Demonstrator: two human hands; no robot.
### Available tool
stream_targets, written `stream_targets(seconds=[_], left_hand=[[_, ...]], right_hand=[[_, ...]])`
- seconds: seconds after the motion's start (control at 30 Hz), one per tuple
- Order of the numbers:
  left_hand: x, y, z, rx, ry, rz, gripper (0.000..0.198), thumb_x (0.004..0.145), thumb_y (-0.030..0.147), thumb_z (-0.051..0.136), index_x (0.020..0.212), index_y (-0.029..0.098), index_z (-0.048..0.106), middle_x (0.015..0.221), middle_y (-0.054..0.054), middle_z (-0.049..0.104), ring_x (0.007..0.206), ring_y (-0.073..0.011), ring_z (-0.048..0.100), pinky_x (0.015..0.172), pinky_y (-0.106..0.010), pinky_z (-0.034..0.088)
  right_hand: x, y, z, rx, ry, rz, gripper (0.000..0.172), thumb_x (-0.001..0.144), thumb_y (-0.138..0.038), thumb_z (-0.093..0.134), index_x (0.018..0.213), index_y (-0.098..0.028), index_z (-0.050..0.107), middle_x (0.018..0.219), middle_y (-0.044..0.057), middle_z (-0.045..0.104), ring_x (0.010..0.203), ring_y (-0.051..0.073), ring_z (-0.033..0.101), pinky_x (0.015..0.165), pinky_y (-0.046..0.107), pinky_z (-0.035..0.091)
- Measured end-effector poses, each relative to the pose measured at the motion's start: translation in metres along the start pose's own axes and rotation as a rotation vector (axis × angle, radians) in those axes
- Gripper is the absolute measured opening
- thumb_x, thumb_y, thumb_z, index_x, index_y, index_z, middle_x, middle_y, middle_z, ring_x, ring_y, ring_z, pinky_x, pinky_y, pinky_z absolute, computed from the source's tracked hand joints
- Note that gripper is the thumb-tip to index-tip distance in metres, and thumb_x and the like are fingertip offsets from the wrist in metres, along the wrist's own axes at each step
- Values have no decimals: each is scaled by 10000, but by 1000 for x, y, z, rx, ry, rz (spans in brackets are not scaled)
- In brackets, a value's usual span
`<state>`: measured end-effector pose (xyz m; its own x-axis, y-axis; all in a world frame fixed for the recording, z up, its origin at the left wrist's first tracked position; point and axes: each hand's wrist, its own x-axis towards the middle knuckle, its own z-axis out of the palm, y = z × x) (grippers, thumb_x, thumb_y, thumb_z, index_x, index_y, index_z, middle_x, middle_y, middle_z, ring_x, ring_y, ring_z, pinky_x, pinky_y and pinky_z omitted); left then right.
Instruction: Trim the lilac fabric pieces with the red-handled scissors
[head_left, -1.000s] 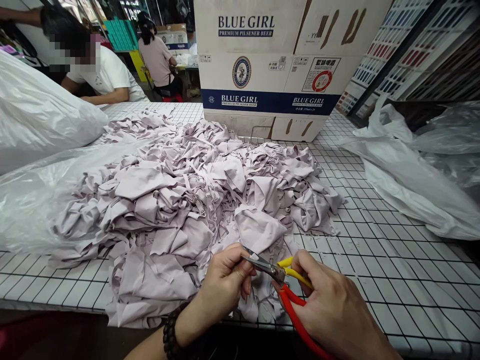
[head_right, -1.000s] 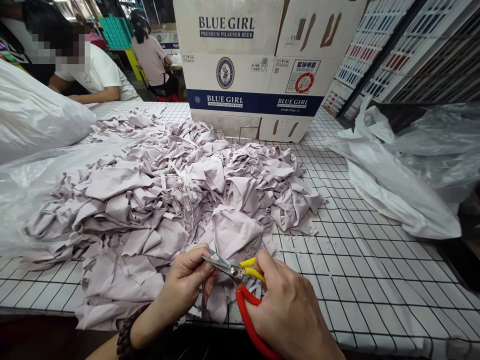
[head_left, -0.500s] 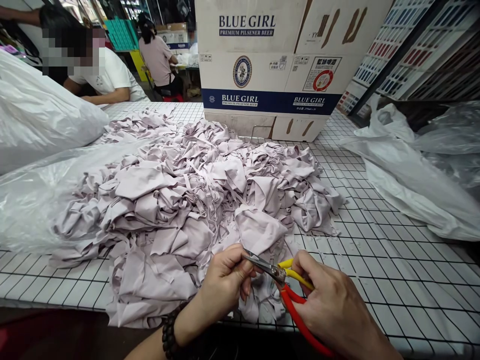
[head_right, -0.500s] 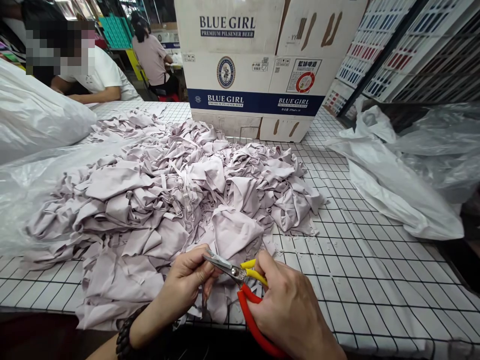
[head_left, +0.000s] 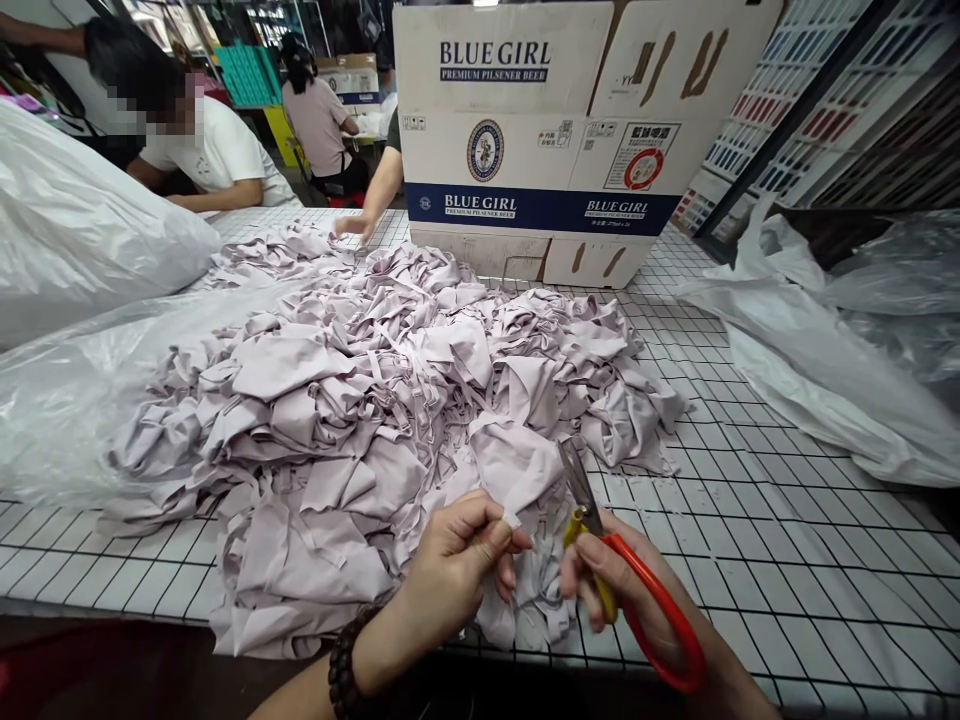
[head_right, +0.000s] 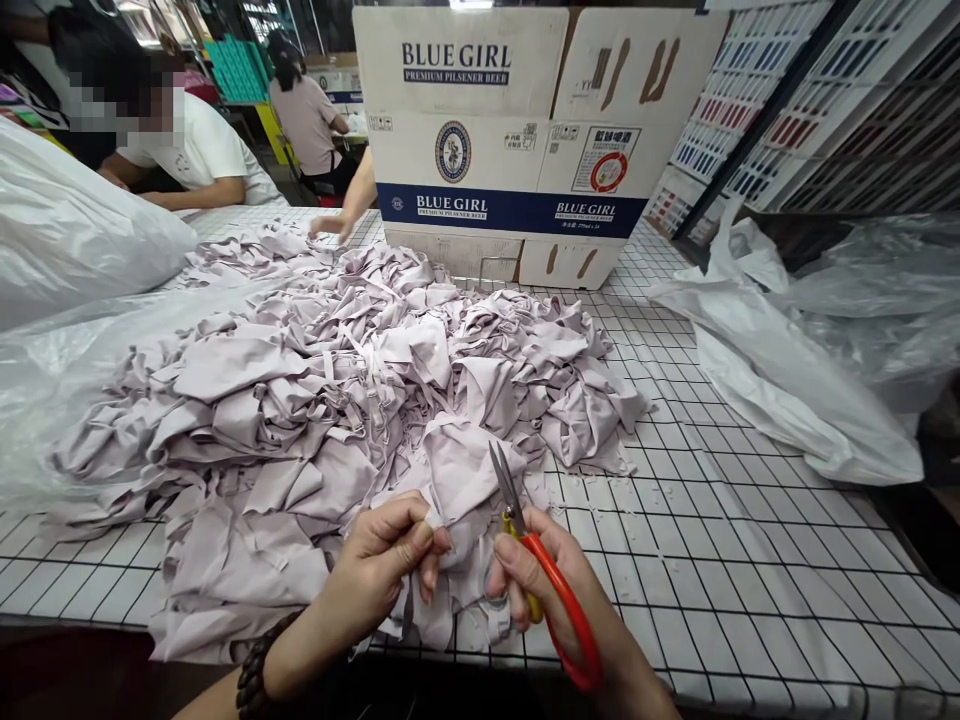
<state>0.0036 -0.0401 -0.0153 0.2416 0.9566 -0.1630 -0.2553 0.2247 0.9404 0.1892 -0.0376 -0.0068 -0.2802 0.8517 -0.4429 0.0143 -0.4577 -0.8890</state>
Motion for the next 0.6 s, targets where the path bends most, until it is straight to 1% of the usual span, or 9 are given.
stream_targets(seconds=[0.07,0.13,0.27,0.3,0.37,0.43,0.47,0.53,0.6], left_hand=[[-4,-2,7,79,-31,54,398,864,512,588,731,139,625,582,-12,575,482,-109,558,524,-221,478],[-13,-2,12,237,-128,155,338,929,399,516,759,138,649,722,-68,645,648,-148,636,659,-252,514],[-28,15,6,605,-378,203,223,929,270,529,884,169,722,1156,-130,662,1079,-224,617,949,-304,463],[-26,22,0,677,-343,181,218,925,284,542,881,186,732,1190,-118,651,1100,-226,609,963,-305,455],[-13,34,-13,821,-122,191,255,933,322,530,854,199,739,1152,-107,656,1068,-228,615,946,-313,461],[14,43,-22,993,146,271,271,936,334,511,899,177,728,1097,-128,641,1008,-241,618,904,-335,473],[31,45,-25,1088,215,296,266,924,339,524,986,161,712,1096,-139,622,976,-247,619,882,-347,479],[67,44,-26,1280,202,256,349,881,366,578,1127,130,654,1093,-156,602,918,-256,621,820,-349,487],[95,40,-25,1411,122,171,340,837,345,631,1071,100,666,1025,-165,634,887,-266,630,779,-332,480]], right_hand=[[4,4,6,174,-66,31,484,719,-661,666,722,-194,542,595,3,591,481,130,532,450,247,429],[7,9,15,345,-60,83,458,697,-607,721,671,-183,549,537,-29,525,462,109,500,438,223,409],[12,18,21,454,101,70,353,631,-358,844,713,-180,550,585,-63,504,490,74,462,482,197,402],[12,20,19,436,123,38,348,635,-334,844,736,-182,548,623,-55,527,529,86,493,521,207,427],[11,25,14,387,141,-16,349,657,-335,832,765,-189,535,678,-44,550,588,108,532,571,225,452],[11,31,11,306,136,-46,360,663,-360,825,789,-197,530,694,-46,541,586,110,530,570,229,455],[11,35,11,257,144,-66,365,661,-373,824,791,-202,528,695,-49,532,578,106,523,563,227,455],[12,43,12,168,166,-110,373,658,-400,816,797,-212,525,704,-49,525,574,105,517,549,222,456],[12,50,13,117,178,-146,375,670,-426,796,807,-221,513,706,-49,529,571,105,518,531,216,451]])
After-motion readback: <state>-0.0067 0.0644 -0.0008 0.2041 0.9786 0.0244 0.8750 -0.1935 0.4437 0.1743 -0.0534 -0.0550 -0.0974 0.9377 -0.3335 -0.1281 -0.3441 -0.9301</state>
